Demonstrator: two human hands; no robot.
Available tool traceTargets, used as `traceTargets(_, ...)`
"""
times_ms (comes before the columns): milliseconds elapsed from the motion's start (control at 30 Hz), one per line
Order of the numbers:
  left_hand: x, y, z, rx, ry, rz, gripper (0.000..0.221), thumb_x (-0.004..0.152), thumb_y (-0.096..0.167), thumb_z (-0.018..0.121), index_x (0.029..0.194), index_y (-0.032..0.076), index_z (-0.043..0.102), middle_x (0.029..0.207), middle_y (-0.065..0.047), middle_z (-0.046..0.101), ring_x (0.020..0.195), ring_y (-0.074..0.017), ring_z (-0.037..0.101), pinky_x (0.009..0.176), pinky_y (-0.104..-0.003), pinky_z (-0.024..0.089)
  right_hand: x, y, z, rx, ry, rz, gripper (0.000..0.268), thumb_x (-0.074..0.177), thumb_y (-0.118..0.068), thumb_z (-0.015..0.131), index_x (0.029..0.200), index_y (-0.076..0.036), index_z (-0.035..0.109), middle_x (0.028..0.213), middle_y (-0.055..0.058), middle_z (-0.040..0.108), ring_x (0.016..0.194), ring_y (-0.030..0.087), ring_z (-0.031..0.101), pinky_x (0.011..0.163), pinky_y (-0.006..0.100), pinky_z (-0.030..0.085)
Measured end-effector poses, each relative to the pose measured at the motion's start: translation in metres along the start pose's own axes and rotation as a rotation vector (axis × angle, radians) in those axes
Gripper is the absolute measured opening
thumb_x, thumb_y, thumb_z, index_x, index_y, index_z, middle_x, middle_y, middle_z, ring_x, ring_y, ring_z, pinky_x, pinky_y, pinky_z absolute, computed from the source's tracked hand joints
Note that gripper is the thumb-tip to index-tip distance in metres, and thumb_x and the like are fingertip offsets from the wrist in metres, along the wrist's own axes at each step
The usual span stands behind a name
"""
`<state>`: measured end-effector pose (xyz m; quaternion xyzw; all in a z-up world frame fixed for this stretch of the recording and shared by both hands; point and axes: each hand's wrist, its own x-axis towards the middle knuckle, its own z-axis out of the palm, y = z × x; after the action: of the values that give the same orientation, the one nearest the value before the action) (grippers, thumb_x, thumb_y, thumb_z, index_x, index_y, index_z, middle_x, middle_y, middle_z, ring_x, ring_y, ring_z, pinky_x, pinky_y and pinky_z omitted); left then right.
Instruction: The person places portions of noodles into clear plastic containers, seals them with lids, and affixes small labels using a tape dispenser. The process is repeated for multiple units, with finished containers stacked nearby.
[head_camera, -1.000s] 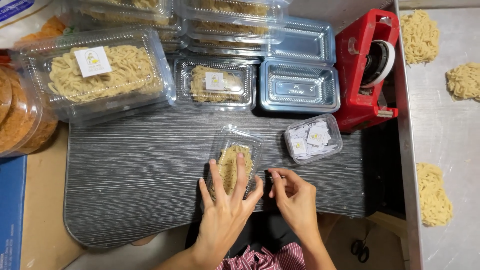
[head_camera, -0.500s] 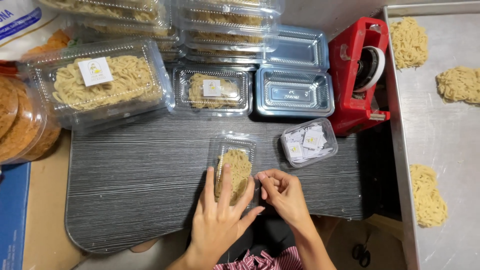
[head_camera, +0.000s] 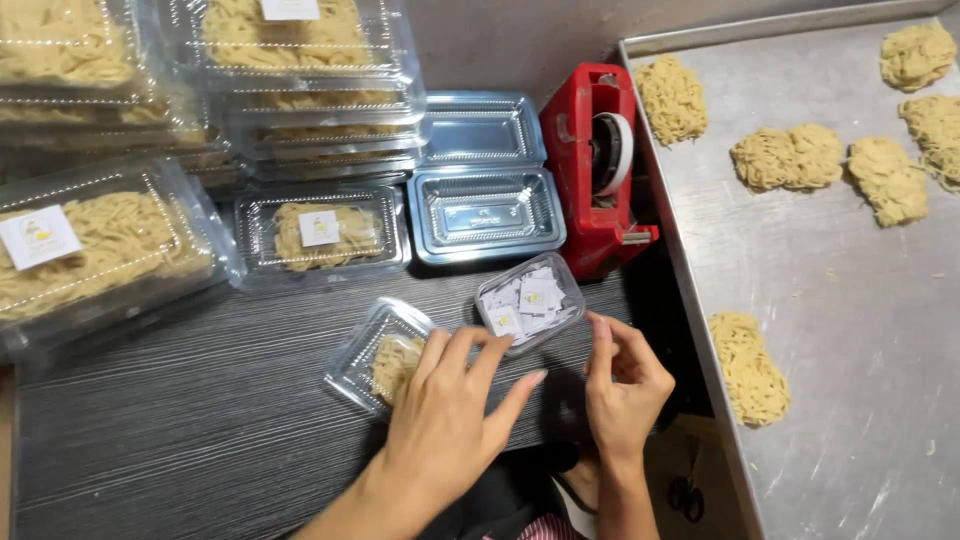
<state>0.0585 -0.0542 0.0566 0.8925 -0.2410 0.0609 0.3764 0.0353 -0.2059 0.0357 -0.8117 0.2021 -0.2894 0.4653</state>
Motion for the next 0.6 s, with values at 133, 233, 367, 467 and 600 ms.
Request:
traceTargets(133, 0.092, 0.007, 0.030, -0.427, -0.195, -0.141, 0.036, 0.083, 0.038, 0.050, 0.104, 0.010, 0.060, 0.086, -0.005, 0.056, 0.086, -0.0202, 0.051, 0.075, -0.033, 0.041, 0.001, 0.014, -0.005, 0.025, 0.017, -0.012, 0.014, 0.088, -0.011, 0.054, 0.087, -0.003, 0.065, 0.053, -0.002, 0.047, 0.046, 0.002, 0.041, 0.044, 0.017, 0.035)
traceTargets(233, 0.142, 0.008, 0.063, -0.522, -0.226, -0.350, 0.035, 0.078, 0.044, 0.052, 0.081, 0.013, 0.067, 0.042, 0.007, 0.039, 0.044, -0.0083, 0.039, 0.051, -0.027, 0.033, 0.002, 0.019, -0.008, 0.057, 0.002, -0.020, 0.013, 0.086, -0.011, 0.054, 0.086, -0.003, 0.065, 0.051, -0.001, 0.048, 0.043, 0.003, 0.041, 0.042, 0.017, 0.036)
traceTargets(367, 0.166, 0.016, 0.077, -0.731, -0.429, -0.619, 0.027, 0.078, 0.032, 0.059, 0.084, 0.009, 0.072, 0.067, -0.002, 0.057, 0.059, -0.0116, 0.046, 0.053, -0.025, 0.033, 0.013, 0.030, -0.011, 0.053, -0.010, -0.006, 0.013, 0.085, -0.011, 0.055, 0.087, -0.004, 0.066, 0.053, 0.000, 0.050, 0.044, 0.004, 0.045, 0.042, 0.017, 0.038)
traceTargets(467, 0.169, 0.020, 0.074, -0.912, -0.509, -0.764, 0.020, 0.080, 0.021, 0.062, 0.091, 0.006, 0.070, 0.039, 0.000, 0.040, 0.030, -0.0085, 0.027, 0.030, -0.020, 0.021, 0.026, 0.030, -0.011, 0.038, -0.027, -0.009, 0.016, 0.085, -0.013, 0.055, 0.098, -0.005, 0.060, 0.054, -0.001, 0.051, 0.047, 0.004, 0.047, 0.046, 0.017, 0.040)
traceTargets(600, 0.173, 0.011, 0.079, -0.991, -0.611, -0.810, 0.022, 0.081, 0.020, 0.062, 0.098, 0.008, 0.069, 0.048, 0.003, 0.049, 0.032, -0.0041, 0.030, 0.029, -0.015, 0.026, 0.047, 0.015, -0.005, 0.013, 0.011, -0.097, 0.031, 0.088, -0.010, 0.052, 0.118, -0.003, 0.048, 0.055, -0.001, 0.050, 0.046, 0.004, 0.044, 0.049, 0.017, 0.040)
